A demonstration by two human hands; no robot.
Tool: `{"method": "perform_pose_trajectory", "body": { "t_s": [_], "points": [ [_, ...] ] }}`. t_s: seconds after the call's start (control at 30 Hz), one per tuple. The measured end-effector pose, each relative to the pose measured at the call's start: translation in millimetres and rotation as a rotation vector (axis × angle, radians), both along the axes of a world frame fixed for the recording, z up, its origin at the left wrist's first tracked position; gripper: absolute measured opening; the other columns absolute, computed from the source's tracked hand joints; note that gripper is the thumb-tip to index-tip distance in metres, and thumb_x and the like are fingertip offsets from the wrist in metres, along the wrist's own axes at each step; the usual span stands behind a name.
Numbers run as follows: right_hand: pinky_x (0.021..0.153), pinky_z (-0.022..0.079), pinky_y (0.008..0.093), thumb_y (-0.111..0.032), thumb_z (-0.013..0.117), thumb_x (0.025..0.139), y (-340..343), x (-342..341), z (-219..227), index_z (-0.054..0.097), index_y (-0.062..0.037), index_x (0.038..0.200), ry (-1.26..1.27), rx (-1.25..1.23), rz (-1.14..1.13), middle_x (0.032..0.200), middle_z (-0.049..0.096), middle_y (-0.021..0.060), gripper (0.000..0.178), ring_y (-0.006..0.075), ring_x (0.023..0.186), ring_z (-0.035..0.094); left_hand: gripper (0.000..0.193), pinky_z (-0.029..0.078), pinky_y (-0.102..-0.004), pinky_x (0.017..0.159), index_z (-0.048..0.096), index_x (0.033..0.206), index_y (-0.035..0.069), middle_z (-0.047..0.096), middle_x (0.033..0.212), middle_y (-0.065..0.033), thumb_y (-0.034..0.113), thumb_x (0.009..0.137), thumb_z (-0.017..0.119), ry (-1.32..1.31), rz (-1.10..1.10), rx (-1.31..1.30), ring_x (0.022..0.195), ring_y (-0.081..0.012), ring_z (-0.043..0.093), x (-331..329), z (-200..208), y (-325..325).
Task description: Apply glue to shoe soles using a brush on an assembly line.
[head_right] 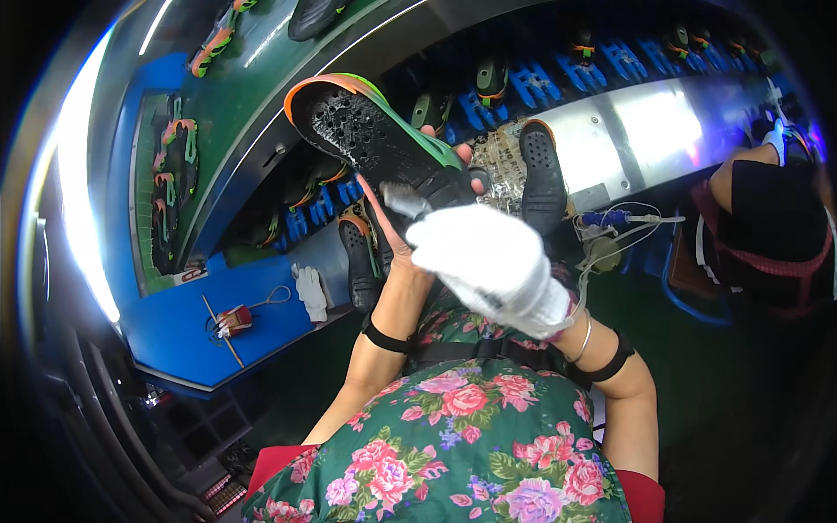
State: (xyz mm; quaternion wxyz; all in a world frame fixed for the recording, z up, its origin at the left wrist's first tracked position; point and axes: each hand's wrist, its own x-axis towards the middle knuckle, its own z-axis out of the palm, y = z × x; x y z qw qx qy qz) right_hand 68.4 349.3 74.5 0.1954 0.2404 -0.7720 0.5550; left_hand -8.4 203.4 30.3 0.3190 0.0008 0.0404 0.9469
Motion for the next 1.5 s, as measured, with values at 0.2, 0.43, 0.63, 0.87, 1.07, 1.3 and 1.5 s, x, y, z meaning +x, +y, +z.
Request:
{"method": "perform_pose_trajectory", "body": {
  "t_s": [0.2, 0.43, 0.63, 0.87, 1.07, 1.3, 1.5],
  "points": [
    [0.082, 0.058, 0.0374, -0.003, 0.079, 0.077, 7.7, -1.0, -11.9, 0.079, -0.0092, 0.098, -0.057, -0.171, 0.038, 0.099, 0.077, 0.0100, 0.021, 0.0282, 0.091, 0.074, 0.099, 0.057, -0.0585, 0.088, 0.039, 0.151, 0.014, 0.057, 0.132, -0.0315, 0.087, 0.085, 0.042, 0.045, 0.005, -0.063, 0.104, -0.0484, 0.066, -1.6, -9.6, -3.6],
    [0.082, 0.058, 0.0362, -0.006, 0.080, 0.075, -0.1, 6.9, -10.5, 0.079, -0.0114, 0.100, -0.049, -0.278, 0.236, 0.100, 0.077, 0.0079, 0.025, 0.0261, 0.093, 0.073, 0.098, 0.056, -0.0590, 0.093, 0.035, 0.153, 0.014, 0.055, 0.134, -0.0311, 0.084, 0.086, 0.045, 0.011, 0.030, 0.020, 0.113, -0.0463, 0.063, -0.5, 1.0, -7.8],
    [0.082, 0.059, 0.0373, -0.005, 0.079, 0.077, 6.4, 11.2, -15.9, 0.078, -0.0121, 0.100, 0.040, -0.003, 0.028, 0.103, 0.077, 0.0068, 0.024, 0.0268, 0.095, 0.073, 0.106, 0.056, -0.0559, 0.090, 0.037, 0.151, 0.008, 0.058, 0.129, -0.0305, 0.089, 0.083, 0.041, 0.085, -0.056, -0.115, 0.110, -0.0461, 0.063, -8.7, -0.2, -13.9],
    [0.080, 0.059, 0.0351, -0.004, 0.081, 0.076, 12.3, 12.9, -13.1, 0.079, -0.0096, 0.091, -0.111, -0.188, 0.083, 0.098, 0.077, 0.0104, 0.017, 0.0259, 0.091, 0.074, 0.106, 0.054, -0.0584, 0.094, 0.032, 0.156, 0.008, 0.035, 0.156, -0.0186, 0.079, 0.082, 0.060, 0.180, -0.024, -0.206, 0.117, -0.0489, 0.057, -7.9, -7.7, -18.7],
    [0.082, 0.058, 0.0374, -0.003, 0.078, 0.073, 5.0, 26.8, -11.4, 0.078, -0.0088, 0.099, -0.138, -0.171, 0.248, 0.101, 0.076, 0.0109, 0.027, 0.0287, 0.095, 0.074, 0.110, 0.055, -0.0609, 0.094, 0.030, 0.157, 0.006, 0.038, 0.155, -0.0206, 0.081, 0.081, 0.057, 0.173, -0.094, -0.167, 0.124, -0.0524, 0.055, -14.2, -10.7, -26.1],
    [0.082, 0.058, 0.0373, -0.001, 0.076, 0.078, 14.6, 17.6, -5.5, 0.077, -0.0072, 0.094, -0.105, -0.105, 0.140, 0.103, 0.076, 0.0119, 0.017, 0.0296, 0.095, 0.073, 0.101, 0.052, -0.0597, 0.096, 0.026, 0.159, 0.009, 0.030, 0.158, -0.0271, 0.067, 0.085, 0.061, 0.129, -0.231, -0.302, 0.122, -0.0583, 0.052, -13.0, -11.3, -37.6],
    [0.085, 0.058, 0.0377, -0.006, 0.076, 0.080, 1.8, 30.5, -11.1, 0.075, -0.0078, 0.110, 0.042, 0.064, 0.267, 0.110, 0.075, 0.0098, 0.030, 0.0273, 0.101, 0.072, 0.095, 0.050, -0.0589, 0.101, 0.026, 0.159, 0.007, 0.031, 0.156, -0.0316, 0.062, 0.088, 0.056, 0.167, -0.407, -0.414, 0.125, -0.0582, 0.050, -24.2, -10.6, -43.4]
  ]
}}
